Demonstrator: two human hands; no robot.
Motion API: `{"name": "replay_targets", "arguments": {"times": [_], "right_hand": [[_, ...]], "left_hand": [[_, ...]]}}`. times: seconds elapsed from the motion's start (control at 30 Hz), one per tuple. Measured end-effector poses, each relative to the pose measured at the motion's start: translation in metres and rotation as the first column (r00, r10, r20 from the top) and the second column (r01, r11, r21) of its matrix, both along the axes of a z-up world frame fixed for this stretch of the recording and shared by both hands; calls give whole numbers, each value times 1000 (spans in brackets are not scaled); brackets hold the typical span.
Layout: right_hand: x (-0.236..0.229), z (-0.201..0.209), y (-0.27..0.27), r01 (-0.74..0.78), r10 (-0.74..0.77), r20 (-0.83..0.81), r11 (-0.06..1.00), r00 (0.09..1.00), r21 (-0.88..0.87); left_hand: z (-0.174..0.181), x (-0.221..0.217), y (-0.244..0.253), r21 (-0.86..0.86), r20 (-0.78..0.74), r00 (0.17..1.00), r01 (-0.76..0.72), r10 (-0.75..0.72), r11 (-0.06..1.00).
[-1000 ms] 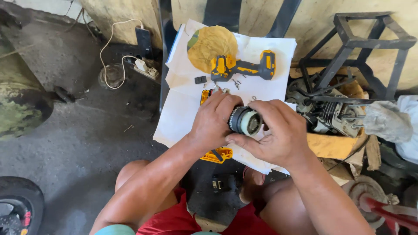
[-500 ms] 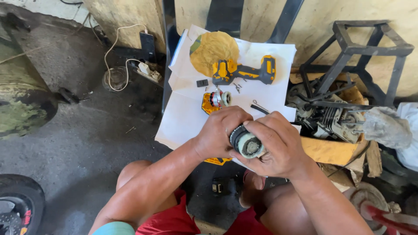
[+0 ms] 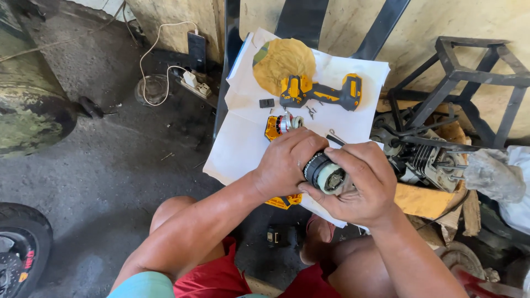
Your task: The person holds a disassembled yellow power drill and a black chuck. They align the chuck with the drill's motor housing and screw it on by hand, tightening it until it is secure.
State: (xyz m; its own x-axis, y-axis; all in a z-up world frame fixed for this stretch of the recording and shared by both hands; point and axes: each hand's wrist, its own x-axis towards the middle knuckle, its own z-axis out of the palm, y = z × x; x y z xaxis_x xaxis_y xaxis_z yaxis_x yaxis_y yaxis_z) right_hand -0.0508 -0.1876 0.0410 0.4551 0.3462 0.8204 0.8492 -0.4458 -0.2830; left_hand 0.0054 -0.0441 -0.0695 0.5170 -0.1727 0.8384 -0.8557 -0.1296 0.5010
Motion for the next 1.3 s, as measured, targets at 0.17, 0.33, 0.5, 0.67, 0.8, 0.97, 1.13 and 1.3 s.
{"name": "replay_targets", "arguments": {"times": [0.17,0.33,0.5,0.67,0.8,0.97,1.13,1.3], "right_hand": [[-4,-2,0,-24,24,-2,1000,1000,17],[-3,-2,1,-45,45,50,999,998,-14],[2,-12,-5,-44,44,-12,999,999,22],[3,-9,-8,-3,3,-95,1000,995,0],[9,-13,-11,-12,12,-126,1000,992,-3],[11,-14,-15,-47,41,-124,998,991,-48],[13,-17,-18,-74,61,-184,995,981,-64],[14,-18,-10,-126,114,-287,992,951,-23]], "left_hand": [[1,-1,-1,-4,55,998,-35,36,999],[11,-2,3,1,86,996,-1,1,1000],[3,8,4,81,225,961,-180,158,980],[54,-6,20,150,401,842,-450,362,880],[60,-7,23,174,425,821,-488,381,856],[50,-9,22,260,392,843,-486,369,835],[66,-19,31,460,194,932,-361,305,811],[111,-21,49,667,-369,914,135,168,733]]}}
